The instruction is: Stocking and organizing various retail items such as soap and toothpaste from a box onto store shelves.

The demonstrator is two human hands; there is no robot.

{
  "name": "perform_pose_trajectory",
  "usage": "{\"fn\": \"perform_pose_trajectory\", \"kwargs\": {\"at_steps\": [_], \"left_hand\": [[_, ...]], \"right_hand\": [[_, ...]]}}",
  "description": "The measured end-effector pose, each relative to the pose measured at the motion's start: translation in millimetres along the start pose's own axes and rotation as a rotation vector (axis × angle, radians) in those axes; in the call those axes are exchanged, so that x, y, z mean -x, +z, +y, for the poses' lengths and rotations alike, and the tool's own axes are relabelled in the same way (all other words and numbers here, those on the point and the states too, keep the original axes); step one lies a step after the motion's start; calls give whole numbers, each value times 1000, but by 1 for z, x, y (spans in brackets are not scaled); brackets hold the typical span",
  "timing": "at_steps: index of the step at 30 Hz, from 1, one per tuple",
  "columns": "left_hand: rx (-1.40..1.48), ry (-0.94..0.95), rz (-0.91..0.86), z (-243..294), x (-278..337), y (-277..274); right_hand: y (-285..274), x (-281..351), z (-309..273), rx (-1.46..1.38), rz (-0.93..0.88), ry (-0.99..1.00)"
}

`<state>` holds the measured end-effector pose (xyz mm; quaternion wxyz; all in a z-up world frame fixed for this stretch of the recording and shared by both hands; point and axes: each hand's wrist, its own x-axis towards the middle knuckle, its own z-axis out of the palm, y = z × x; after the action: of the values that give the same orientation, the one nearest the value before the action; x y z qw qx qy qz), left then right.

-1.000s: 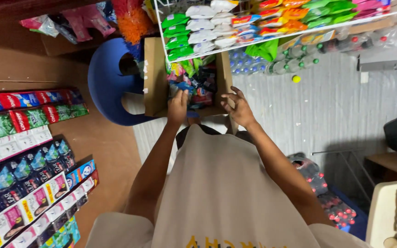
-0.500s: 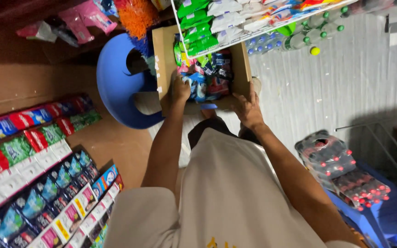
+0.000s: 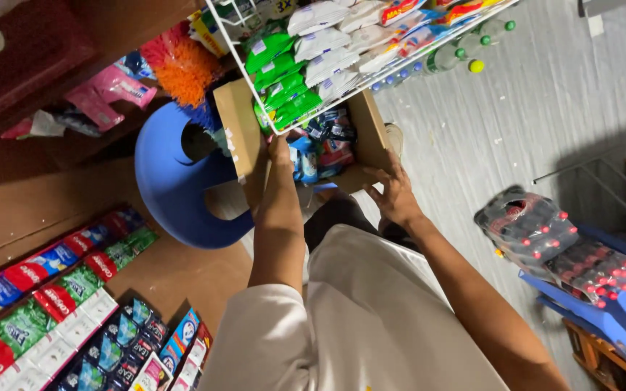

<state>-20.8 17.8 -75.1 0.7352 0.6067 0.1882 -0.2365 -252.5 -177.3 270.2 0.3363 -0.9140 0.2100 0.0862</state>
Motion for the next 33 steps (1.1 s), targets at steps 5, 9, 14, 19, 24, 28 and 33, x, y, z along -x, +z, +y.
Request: {"fn": "perform_pose_trajectory", "kwargs": {"at_steps": [5, 9, 14, 19, 24, 28, 33], "left_hand": [[-351, -62, 162, 10, 8, 8], [-287, 163, 31, 6, 8, 7], [-404, 287, -111, 29, 35, 8], [-647, 698, 45, 39, 66, -2], [-313, 552, 156, 88, 108, 9], [-75, 519, -149, 168, 188, 30], [-139, 301, -528, 300, 327, 78]], "right_hand": [[-3, 0, -2, 70, -21, -20], [-4, 1, -2, -116, -7, 40], [-25, 3, -19, -237, -12, 137], [-34, 15, -18, -339, 48, 91], [-46, 28, -20, -553, 36, 65], [-82, 23, -63, -729, -134, 222], [-130, 1, -124, -835, -96, -75]]}}
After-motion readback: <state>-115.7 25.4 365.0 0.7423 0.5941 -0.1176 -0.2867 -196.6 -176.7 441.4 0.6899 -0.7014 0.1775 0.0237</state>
